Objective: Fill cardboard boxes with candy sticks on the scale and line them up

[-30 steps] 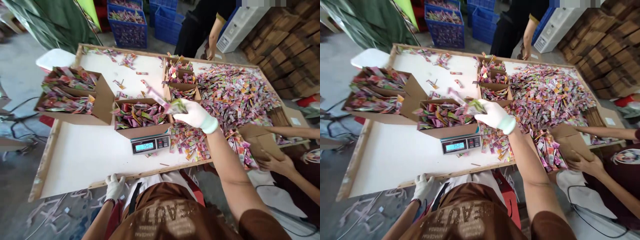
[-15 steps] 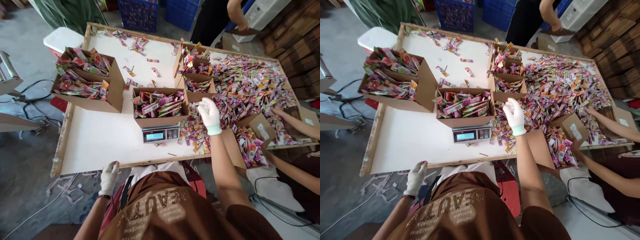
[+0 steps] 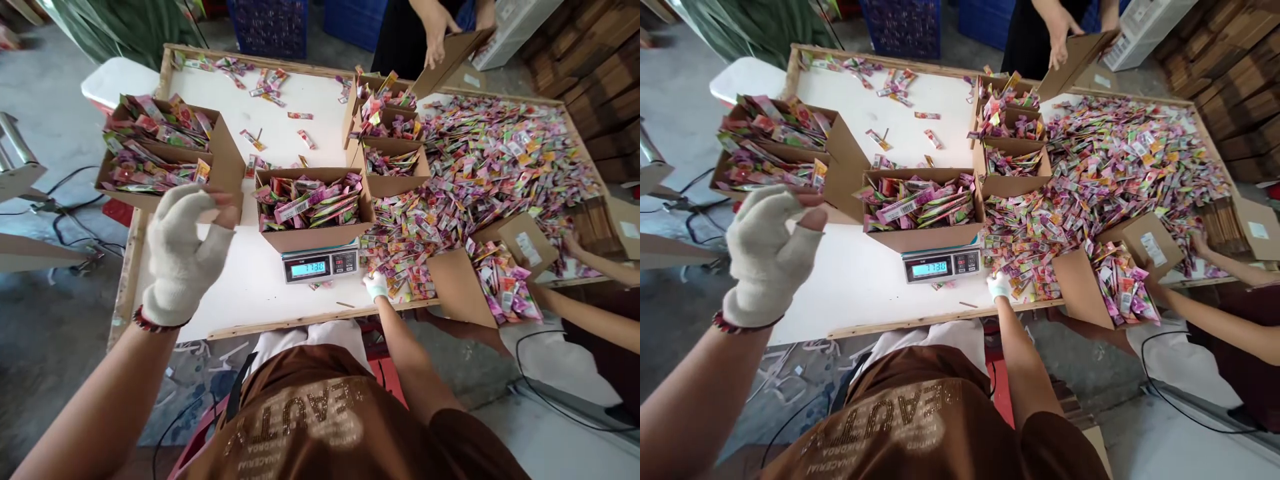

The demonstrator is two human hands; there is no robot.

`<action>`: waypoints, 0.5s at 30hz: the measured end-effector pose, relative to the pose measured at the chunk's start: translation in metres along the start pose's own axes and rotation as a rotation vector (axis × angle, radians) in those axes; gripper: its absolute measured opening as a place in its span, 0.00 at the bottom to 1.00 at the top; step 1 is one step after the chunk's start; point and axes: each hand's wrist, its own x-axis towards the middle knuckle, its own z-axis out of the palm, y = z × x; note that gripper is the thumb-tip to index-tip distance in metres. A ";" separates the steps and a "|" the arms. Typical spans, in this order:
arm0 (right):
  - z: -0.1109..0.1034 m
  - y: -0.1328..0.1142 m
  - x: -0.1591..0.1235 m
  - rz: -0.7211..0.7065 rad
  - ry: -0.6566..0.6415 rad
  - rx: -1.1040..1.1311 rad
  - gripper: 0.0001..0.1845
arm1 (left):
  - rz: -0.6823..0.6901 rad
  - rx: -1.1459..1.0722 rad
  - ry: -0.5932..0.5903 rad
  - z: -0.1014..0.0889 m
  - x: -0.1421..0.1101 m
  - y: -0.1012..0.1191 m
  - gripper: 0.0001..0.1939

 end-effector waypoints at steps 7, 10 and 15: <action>0.016 0.068 -0.025 0.374 0.287 0.026 0.18 | -0.003 -0.214 -0.375 0.054 0.030 0.063 0.14; -0.010 0.116 -0.050 0.591 0.482 -0.025 0.25 | -0.081 0.113 -0.738 0.101 0.040 0.074 0.13; -0.088 0.156 -0.112 0.770 0.730 -0.198 0.31 | 0.203 0.634 -1.048 0.149 0.055 0.085 0.17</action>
